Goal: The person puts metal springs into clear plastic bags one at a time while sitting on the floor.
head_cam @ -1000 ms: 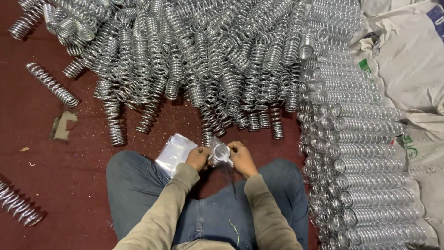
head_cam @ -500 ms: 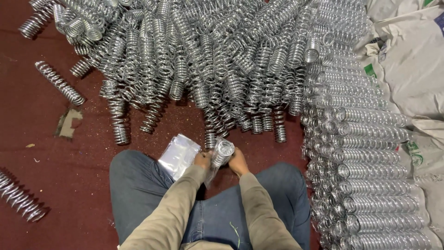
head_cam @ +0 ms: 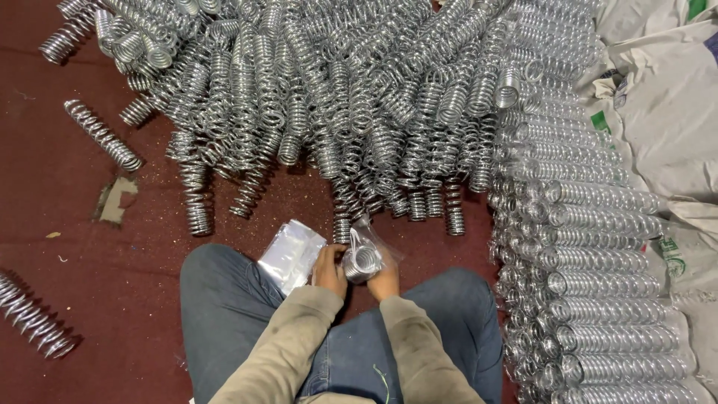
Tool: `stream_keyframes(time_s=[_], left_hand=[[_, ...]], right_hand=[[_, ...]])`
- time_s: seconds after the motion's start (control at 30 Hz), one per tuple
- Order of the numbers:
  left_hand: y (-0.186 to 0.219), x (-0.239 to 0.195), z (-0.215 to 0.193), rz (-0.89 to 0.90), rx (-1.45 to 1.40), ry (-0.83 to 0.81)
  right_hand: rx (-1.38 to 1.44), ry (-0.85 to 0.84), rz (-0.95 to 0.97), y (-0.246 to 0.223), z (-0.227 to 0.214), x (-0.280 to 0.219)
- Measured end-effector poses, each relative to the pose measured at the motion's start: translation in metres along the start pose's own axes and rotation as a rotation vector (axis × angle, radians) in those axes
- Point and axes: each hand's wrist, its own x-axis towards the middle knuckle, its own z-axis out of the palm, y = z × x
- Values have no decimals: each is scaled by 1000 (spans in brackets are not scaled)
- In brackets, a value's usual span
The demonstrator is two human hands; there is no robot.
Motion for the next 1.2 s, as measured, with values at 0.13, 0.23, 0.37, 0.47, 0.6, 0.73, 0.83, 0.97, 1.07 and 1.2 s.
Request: stream_keyframes(time_s=[0.13,0.23,0.37,0.47,0.6,0.73,0.83,0.97,1.07,1.2], left_hand=[[12,-24,-2,93,-184,-119],[-4,-16,2,-114,-173,-241],[-34,-12,13,-431,-4,-245],[-40,-31,5,-573,62,-271],[77,-95,-73,-427,-126,-71],[72,-108,-76,143,54,200],[82,-77,-87,331,162,287],[67,-44,-58,460,-127,175],[94,-46,-46,455,-199,108],[105,-75,-11,520,-65,164]], right_hand=[[-119,-110,24,31,10,7],[-287,-269,49,60,23,17],[-460,-509,-65,-4,-2,-9],[-483,-634,-276,-50,-25,-38],[-249,-702,-458,-79,-47,-46],[-287,-347,-855,-102,-44,-42],[-310,-139,-1035,-114,-39,-55],[-382,-35,-1035,-115,-52,-83],[-420,74,-855,-83,-66,-67],[-497,-260,-171,-119,-95,-63]])
